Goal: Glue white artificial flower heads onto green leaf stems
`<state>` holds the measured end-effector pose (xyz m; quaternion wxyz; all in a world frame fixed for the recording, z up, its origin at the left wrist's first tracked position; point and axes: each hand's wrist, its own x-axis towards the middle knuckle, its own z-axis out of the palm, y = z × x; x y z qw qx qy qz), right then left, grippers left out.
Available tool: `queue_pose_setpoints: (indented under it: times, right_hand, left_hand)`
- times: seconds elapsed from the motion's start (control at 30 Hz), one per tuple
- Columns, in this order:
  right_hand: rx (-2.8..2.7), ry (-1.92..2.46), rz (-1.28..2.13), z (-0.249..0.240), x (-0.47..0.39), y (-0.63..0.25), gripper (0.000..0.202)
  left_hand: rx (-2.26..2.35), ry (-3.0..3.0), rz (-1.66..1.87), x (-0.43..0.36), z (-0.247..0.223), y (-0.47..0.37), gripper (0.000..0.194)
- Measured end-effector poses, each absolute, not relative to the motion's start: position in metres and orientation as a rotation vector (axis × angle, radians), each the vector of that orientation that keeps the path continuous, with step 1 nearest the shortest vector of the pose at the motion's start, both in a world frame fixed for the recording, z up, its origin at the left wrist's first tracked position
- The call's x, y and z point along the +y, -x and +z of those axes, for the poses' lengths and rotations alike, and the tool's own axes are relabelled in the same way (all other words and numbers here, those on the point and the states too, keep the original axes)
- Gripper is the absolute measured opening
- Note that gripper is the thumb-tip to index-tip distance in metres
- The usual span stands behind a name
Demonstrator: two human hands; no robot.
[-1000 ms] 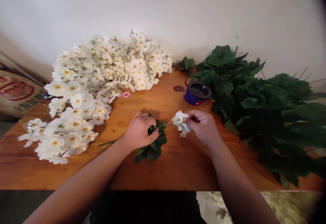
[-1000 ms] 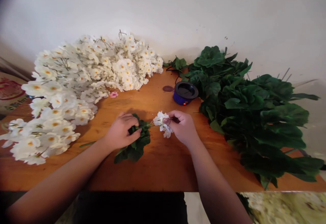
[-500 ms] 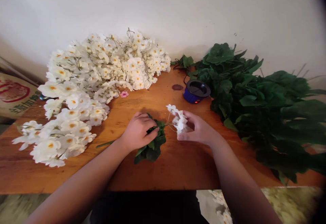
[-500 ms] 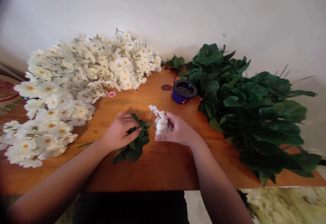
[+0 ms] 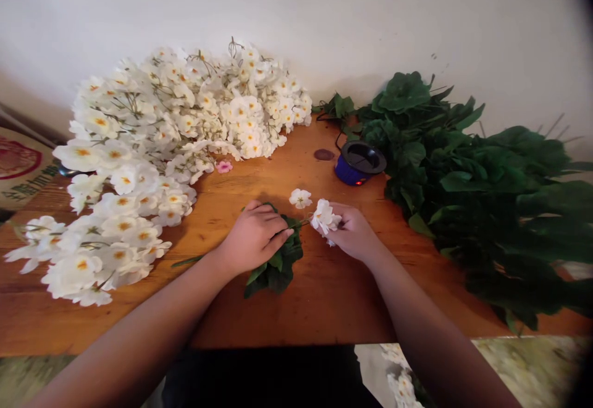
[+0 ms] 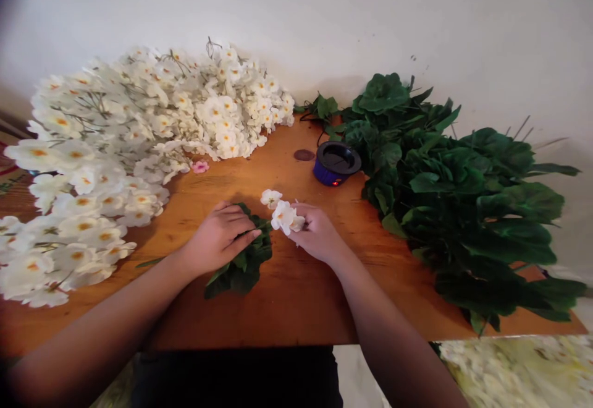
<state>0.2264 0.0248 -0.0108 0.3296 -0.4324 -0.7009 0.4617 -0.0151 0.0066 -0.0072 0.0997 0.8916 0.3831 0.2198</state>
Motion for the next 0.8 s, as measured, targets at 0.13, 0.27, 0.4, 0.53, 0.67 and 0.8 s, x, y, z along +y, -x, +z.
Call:
queue_pose_setpoints:
  times: [0.13,0.27,0.4,0.53,0.67,0.8]
  right_hand:
    - [-1.885,1.08,1.105,-0.005,0.025,-0.22,0.01]
    - [-1.914,1.098,1.092,-0.002,0.025,-0.22,0.013]
    - [-1.866,1.175,1.118,-0.002,0.024,-0.221,0.016]
    - [-1.866,1.193,1.085,-0.003,0.025,-0.218,0.02]
    - [-1.966,1.138,0.951,-0.008,0.026,-0.217,0.017]
    - [-2.012,1.078,0.823,-0.015,0.027,-0.217,0.017]
  left_hand:
    - [1.128,-2.637,0.645,0.006,-0.01,0.015,0.032]
    - [1.133,-2.629,0.656,0.006,-0.013,0.012,0.032]
    - [1.155,-2.593,0.689,0.007,-0.013,0.011,0.031]
    - [1.16,-2.588,0.661,0.007,-0.013,0.01,0.03]
    - [1.167,-2.555,0.664,0.006,-0.015,0.009,0.029]
    - [1.19,-2.521,0.695,0.005,-0.019,0.006,0.028]
